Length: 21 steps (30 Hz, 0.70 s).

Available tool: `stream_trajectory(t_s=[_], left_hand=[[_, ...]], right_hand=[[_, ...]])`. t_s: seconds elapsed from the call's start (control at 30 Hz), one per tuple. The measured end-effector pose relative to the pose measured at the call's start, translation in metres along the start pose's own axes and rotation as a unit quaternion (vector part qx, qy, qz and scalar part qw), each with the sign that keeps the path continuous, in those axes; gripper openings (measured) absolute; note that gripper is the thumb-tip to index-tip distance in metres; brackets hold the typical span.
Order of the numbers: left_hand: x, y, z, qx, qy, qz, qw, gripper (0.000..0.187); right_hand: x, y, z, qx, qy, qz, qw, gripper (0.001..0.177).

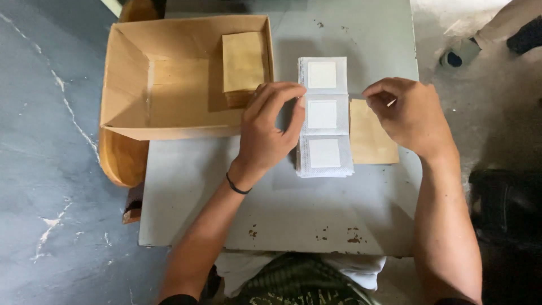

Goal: The person picks up small brown pouches and white packets, places the packets inside the pouches, and then stacks the filled pouches.

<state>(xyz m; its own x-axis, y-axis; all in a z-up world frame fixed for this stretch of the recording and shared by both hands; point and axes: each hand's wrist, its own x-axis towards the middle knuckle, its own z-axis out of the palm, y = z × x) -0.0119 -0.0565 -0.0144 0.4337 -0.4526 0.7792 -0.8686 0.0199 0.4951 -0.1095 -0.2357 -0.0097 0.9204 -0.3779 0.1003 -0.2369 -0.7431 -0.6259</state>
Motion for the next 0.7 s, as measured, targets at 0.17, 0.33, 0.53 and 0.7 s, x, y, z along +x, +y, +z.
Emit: stream_trajectory(t_s=[0.17,0.33,0.53,0.7], left_hand=[[-0.021,-0.012,0.011,-0.008,0.024,0.044,0.999,0.012],[-0.026,-0.017,0.01,0.01,0.054,0.115,0.992,0.014],[-0.029,-0.019,0.011,0.012,0.063,0.129,0.99,0.014],[-0.026,-0.014,0.009,0.014,0.071,0.133,0.988,0.012]], right_hand=[[0.001,0.019,0.016,-0.054,-0.021,-0.043,0.997,0.021],[0.004,0.038,0.028,-0.146,-0.022,-0.044,0.988,0.036],[-0.001,0.039,0.028,-0.131,-0.017,-0.034,0.991,0.037],[-0.003,0.037,0.029,-0.154,0.031,-0.07,0.985,0.026]])
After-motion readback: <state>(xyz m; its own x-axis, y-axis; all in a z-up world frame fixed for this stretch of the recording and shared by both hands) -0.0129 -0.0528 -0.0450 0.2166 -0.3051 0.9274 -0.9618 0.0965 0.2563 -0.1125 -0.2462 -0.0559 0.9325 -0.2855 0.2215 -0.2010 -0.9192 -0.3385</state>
